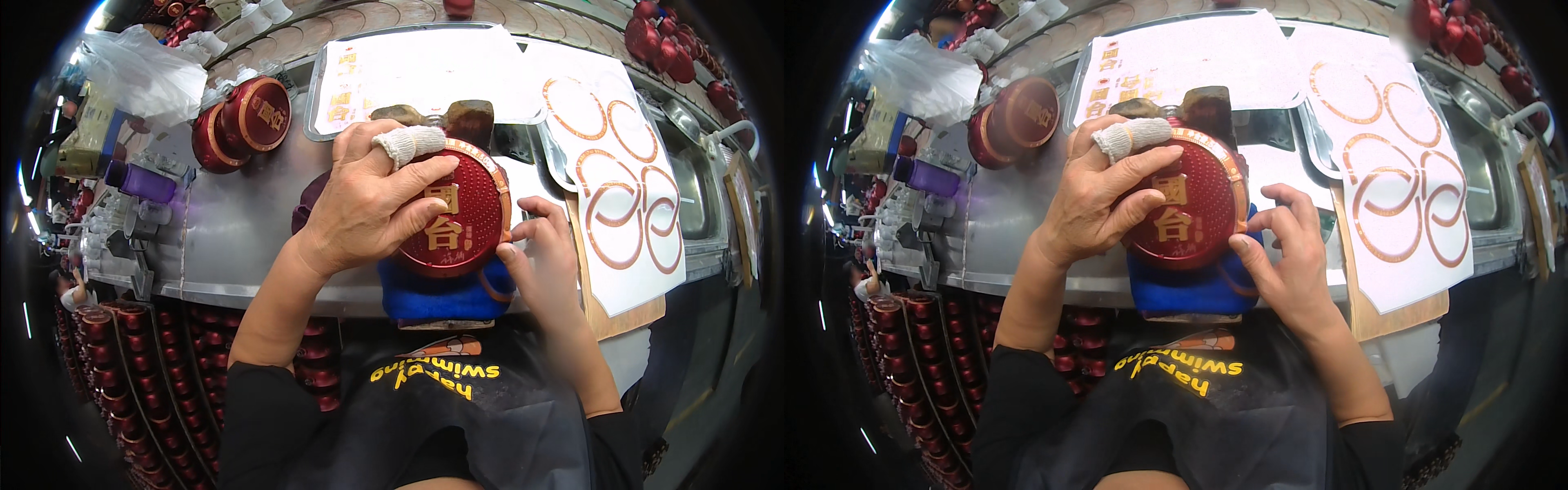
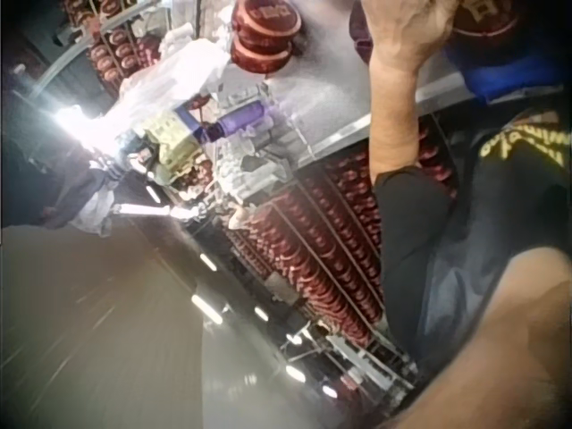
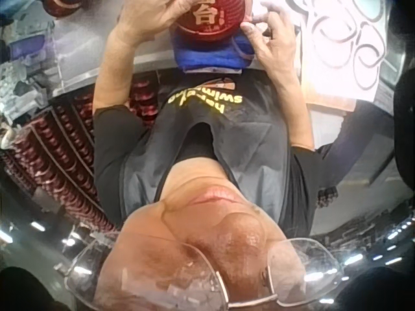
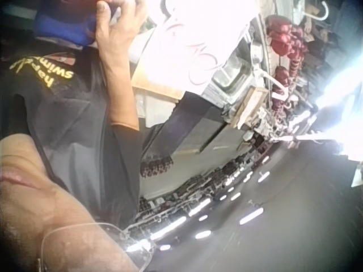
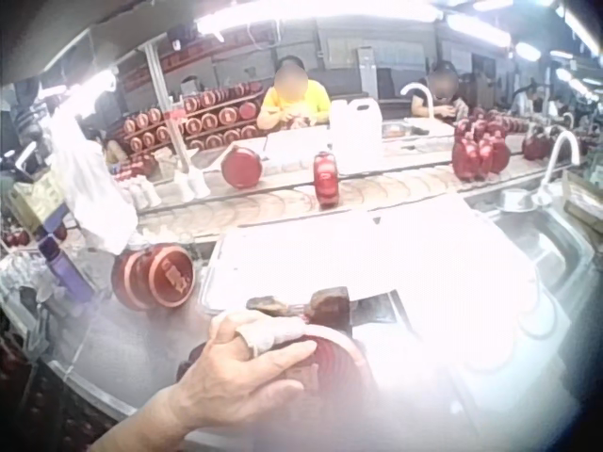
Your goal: The person applies gold circular stickers to red spherical ornaments using a green plastic scraper to smooth them. They wipe the ornament surface with a white cloth, peel stickers from a sheet, place them on the ornament, and press them down. The person repeats this process on multiple ornaments.
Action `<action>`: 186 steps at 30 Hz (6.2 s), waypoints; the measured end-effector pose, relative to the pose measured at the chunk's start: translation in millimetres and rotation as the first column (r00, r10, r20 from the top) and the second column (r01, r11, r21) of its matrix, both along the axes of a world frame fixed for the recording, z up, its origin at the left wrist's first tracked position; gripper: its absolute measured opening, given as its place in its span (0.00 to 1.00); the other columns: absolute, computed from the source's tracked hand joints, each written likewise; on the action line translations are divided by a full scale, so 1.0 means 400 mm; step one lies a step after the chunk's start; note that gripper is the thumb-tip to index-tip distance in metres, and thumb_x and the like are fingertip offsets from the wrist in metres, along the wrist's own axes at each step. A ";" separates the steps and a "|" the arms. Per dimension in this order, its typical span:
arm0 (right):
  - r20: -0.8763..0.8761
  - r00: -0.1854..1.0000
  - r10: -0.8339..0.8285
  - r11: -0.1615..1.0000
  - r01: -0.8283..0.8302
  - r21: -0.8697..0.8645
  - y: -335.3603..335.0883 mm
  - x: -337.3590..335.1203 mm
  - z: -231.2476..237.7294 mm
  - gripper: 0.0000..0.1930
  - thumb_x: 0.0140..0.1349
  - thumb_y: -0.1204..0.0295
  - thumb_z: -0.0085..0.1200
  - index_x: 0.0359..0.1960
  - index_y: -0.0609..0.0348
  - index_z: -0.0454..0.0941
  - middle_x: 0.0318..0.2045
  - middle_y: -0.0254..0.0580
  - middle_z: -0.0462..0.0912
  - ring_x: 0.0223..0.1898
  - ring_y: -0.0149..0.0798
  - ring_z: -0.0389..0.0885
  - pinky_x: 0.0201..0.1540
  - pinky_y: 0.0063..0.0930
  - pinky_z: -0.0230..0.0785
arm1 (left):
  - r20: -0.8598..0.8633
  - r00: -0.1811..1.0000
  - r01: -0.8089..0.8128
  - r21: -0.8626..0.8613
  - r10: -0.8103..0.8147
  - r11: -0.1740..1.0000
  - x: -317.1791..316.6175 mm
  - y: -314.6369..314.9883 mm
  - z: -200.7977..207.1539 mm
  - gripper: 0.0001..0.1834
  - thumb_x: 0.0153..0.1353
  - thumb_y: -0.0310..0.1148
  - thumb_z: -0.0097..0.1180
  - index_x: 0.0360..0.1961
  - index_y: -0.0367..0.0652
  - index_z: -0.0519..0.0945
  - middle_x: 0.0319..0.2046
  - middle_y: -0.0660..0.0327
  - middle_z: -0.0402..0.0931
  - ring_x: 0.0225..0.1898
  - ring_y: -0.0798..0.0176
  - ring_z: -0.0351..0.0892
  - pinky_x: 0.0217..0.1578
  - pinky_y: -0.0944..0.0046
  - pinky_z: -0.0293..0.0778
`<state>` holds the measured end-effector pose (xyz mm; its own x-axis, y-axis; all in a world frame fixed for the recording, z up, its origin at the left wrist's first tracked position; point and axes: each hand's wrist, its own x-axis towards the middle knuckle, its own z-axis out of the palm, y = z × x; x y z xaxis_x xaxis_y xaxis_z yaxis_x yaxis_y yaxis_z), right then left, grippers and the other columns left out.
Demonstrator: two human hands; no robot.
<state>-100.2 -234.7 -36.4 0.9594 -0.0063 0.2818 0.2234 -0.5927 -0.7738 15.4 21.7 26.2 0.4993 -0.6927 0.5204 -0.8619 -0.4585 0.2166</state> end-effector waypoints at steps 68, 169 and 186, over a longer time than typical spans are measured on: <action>-0.334 0.905 0.263 0.777 0.007 0.630 -0.039 0.031 0.039 0.08 0.68 0.70 0.62 0.35 0.59 0.78 0.52 0.47 0.73 0.56 0.38 0.71 0.60 0.31 0.62 | -0.185 0.980 -0.027 0.245 0.075 0.969 0.136 -0.175 0.056 0.26 0.57 0.57 0.66 0.30 0.41 0.83 0.35 0.44 0.76 0.54 0.40 0.69 0.57 0.43 0.64; -0.113 0.983 0.145 0.964 -0.114 0.240 -0.059 0.020 0.091 0.04 0.62 0.76 0.63 0.35 0.64 0.82 0.51 0.54 0.74 0.50 0.48 0.79 0.52 0.36 0.70 | -0.118 0.990 0.087 0.058 -0.079 0.995 0.004 -0.154 0.058 0.14 0.53 0.30 0.65 0.42 0.45 0.81 0.62 0.52 0.75 0.66 0.42 0.65 0.67 0.44 0.58; 0.204 0.975 0.085 0.987 -0.054 -0.151 -0.030 0.077 0.050 0.26 0.57 0.84 0.61 0.61 0.58 0.80 0.56 0.55 0.72 0.58 0.54 0.74 0.59 0.43 0.70 | 0.014 0.986 -0.167 0.046 0.166 0.985 -0.037 -0.100 0.017 0.19 0.61 0.34 0.65 0.54 0.47 0.85 0.57 0.55 0.80 0.65 0.46 0.66 0.67 0.46 0.55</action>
<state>-69.4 -246.6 -16.2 0.8757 0.1134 0.4693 0.4157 -0.6713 -0.6137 0.5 -18.2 33.1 0.6047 -0.6241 0.4949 -0.7746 -0.6053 0.1832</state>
